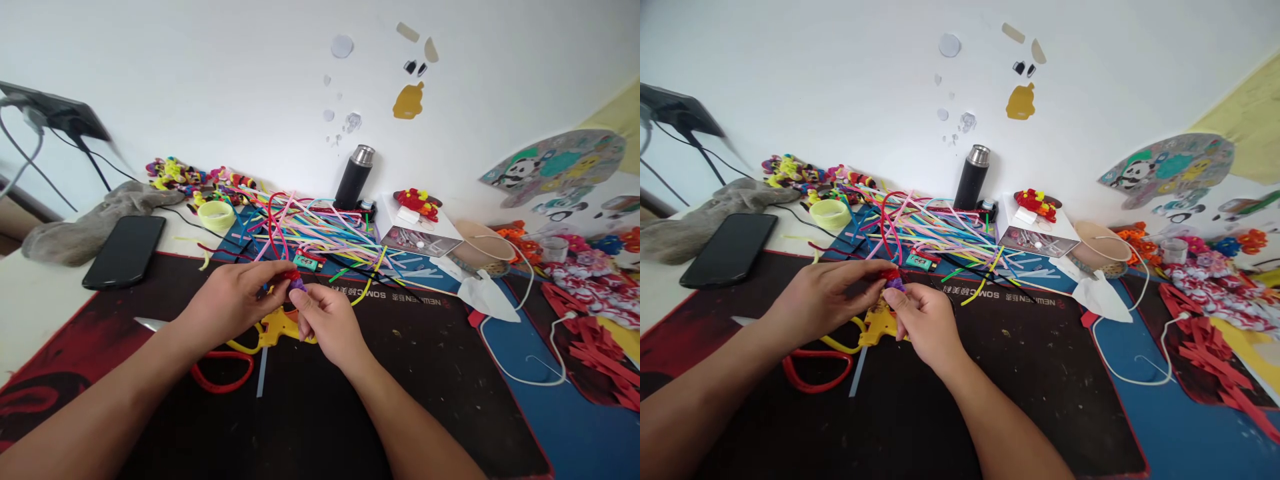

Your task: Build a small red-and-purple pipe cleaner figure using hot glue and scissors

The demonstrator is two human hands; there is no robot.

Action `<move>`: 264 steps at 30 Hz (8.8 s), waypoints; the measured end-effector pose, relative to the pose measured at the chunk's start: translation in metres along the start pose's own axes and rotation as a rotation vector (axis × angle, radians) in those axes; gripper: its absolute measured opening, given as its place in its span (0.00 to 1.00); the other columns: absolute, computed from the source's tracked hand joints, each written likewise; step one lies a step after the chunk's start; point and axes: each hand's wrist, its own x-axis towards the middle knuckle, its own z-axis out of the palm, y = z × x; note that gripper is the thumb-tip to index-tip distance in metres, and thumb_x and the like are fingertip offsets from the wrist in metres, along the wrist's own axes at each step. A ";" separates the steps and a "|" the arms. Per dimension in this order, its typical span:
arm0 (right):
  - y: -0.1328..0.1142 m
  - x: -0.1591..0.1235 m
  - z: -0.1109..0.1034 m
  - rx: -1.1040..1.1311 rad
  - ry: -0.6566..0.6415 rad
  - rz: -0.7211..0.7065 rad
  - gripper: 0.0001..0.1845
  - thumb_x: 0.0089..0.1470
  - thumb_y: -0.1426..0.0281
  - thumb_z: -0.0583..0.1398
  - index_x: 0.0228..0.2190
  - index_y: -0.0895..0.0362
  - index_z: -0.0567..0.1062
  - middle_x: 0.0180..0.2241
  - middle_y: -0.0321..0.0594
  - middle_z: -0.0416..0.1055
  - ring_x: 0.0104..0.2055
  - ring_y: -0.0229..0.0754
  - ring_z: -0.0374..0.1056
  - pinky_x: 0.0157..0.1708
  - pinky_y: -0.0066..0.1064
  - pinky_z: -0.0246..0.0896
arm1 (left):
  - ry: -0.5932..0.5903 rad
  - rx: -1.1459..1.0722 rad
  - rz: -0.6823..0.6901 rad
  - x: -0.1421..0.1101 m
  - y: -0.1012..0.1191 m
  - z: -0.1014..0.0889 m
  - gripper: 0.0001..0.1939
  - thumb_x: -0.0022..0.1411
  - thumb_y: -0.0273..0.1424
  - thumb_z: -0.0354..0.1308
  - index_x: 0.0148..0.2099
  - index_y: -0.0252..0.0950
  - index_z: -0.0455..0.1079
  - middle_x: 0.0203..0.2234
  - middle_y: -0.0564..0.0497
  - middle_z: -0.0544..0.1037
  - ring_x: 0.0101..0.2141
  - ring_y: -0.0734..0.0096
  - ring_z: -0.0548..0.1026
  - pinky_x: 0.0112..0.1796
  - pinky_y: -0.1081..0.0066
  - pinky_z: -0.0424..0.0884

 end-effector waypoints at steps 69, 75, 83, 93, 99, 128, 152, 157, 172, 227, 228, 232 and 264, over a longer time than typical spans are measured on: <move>0.008 0.000 -0.014 -0.852 0.223 -0.339 0.17 0.70 0.55 0.64 0.34 0.53 0.82 0.23 0.35 0.74 0.25 0.41 0.67 0.30 0.32 0.53 | -0.075 0.011 -0.091 -0.004 -0.008 0.011 0.15 0.74 0.36 0.57 0.46 0.38 0.85 0.31 0.48 0.89 0.26 0.66 0.85 0.32 0.73 0.79; 0.009 0.000 -0.015 -0.911 0.217 -0.345 0.16 0.71 0.55 0.66 0.35 0.53 0.82 0.25 0.36 0.78 0.26 0.42 0.70 0.31 0.32 0.53 | -0.106 -0.120 -0.183 -0.003 -0.007 0.009 0.15 0.75 0.39 0.58 0.48 0.38 0.85 0.35 0.50 0.90 0.28 0.68 0.85 0.32 0.74 0.78; 0.009 0.001 -0.014 -1.099 0.171 -0.355 0.15 0.72 0.57 0.65 0.36 0.53 0.81 0.30 0.40 0.83 0.31 0.46 0.77 0.31 0.34 0.51 | -0.120 0.093 -0.071 -0.005 -0.011 0.009 0.17 0.76 0.40 0.57 0.46 0.38 0.85 0.32 0.47 0.90 0.28 0.64 0.85 0.32 0.70 0.78; 0.013 0.001 -0.008 -1.197 0.093 -0.383 0.13 0.72 0.59 0.66 0.39 0.55 0.82 0.32 0.43 0.85 0.35 0.50 0.81 0.32 0.35 0.53 | -0.184 0.167 -0.024 -0.010 -0.013 0.011 0.17 0.76 0.37 0.55 0.45 0.37 0.85 0.33 0.45 0.89 0.29 0.58 0.86 0.31 0.67 0.77; 0.010 0.000 -0.008 -1.209 0.091 -0.385 0.13 0.71 0.58 0.67 0.38 0.55 0.81 0.31 0.42 0.84 0.33 0.50 0.81 0.31 0.36 0.51 | -0.265 0.159 -0.018 -0.008 -0.012 0.004 0.14 0.74 0.35 0.57 0.48 0.37 0.84 0.35 0.47 0.90 0.30 0.60 0.87 0.33 0.68 0.78; 0.005 -0.001 -0.004 -1.283 0.075 -0.377 0.13 0.71 0.60 0.68 0.39 0.56 0.82 0.34 0.40 0.86 0.36 0.49 0.83 0.30 0.35 0.51 | -0.339 0.081 -0.280 -0.002 -0.004 0.002 0.15 0.72 0.38 0.58 0.44 0.39 0.86 0.31 0.50 0.89 0.28 0.62 0.85 0.31 0.68 0.69; -0.012 -0.009 -0.003 -0.119 0.102 -0.136 0.22 0.62 0.48 0.68 0.33 0.55 0.79 0.19 0.28 0.62 0.20 0.35 0.58 0.21 0.27 0.51 | -0.034 -0.426 -0.354 0.000 0.003 -0.006 0.14 0.73 0.41 0.65 0.53 0.41 0.85 0.44 0.48 0.90 0.41 0.59 0.88 0.45 0.69 0.83; -0.014 -0.008 -0.003 0.042 0.039 -0.091 0.25 0.62 0.45 0.68 0.36 0.56 0.79 0.17 0.26 0.62 0.17 0.33 0.56 0.20 0.26 0.54 | -0.033 -0.321 -0.237 -0.001 0.002 -0.008 0.14 0.76 0.39 0.62 0.56 0.43 0.84 0.47 0.48 0.90 0.43 0.59 0.89 0.48 0.69 0.83; -0.008 -0.003 -0.005 0.177 -0.047 -0.021 0.27 0.60 0.43 0.69 0.34 0.55 0.78 0.13 0.21 0.57 0.14 0.32 0.55 0.18 0.26 0.52 | -0.080 -0.118 -0.079 -0.001 -0.002 -0.012 0.16 0.79 0.38 0.55 0.57 0.42 0.83 0.43 0.47 0.90 0.40 0.62 0.88 0.44 0.71 0.83; -0.007 -0.003 -0.001 0.031 0.013 -0.036 0.28 0.61 0.42 0.67 0.34 0.55 0.79 0.16 0.25 0.60 0.16 0.33 0.55 0.18 0.27 0.50 | -0.007 -0.089 -0.075 -0.006 -0.007 0.001 0.12 0.76 0.33 0.60 0.52 0.39 0.84 0.37 0.49 0.91 0.32 0.67 0.88 0.38 0.75 0.82; -0.008 -0.003 -0.001 0.043 0.009 -0.037 0.29 0.60 0.41 0.67 0.35 0.56 0.79 0.15 0.25 0.60 0.16 0.33 0.55 0.18 0.27 0.50 | 0.001 -0.138 -0.106 -0.005 -0.006 0.000 0.12 0.76 0.34 0.61 0.52 0.39 0.85 0.39 0.49 0.91 0.33 0.66 0.88 0.40 0.74 0.83; -0.011 -0.004 -0.003 0.161 -0.037 -0.028 0.33 0.59 0.37 0.67 0.34 0.57 0.79 0.13 0.22 0.55 0.14 0.33 0.55 0.18 0.26 0.50 | 0.018 -0.383 -0.208 0.000 -0.002 -0.001 0.11 0.75 0.36 0.63 0.53 0.40 0.85 0.42 0.47 0.91 0.38 0.62 0.89 0.43 0.71 0.84; -0.002 -0.004 -0.002 0.343 -0.106 -0.007 0.32 0.64 0.40 0.66 0.28 0.55 0.74 0.14 0.26 0.62 0.14 0.32 0.59 0.18 0.26 0.52 | 0.024 -0.457 -0.247 0.002 0.007 -0.005 0.08 0.73 0.35 0.67 0.50 0.39 0.84 0.39 0.49 0.89 0.37 0.65 0.86 0.43 0.71 0.80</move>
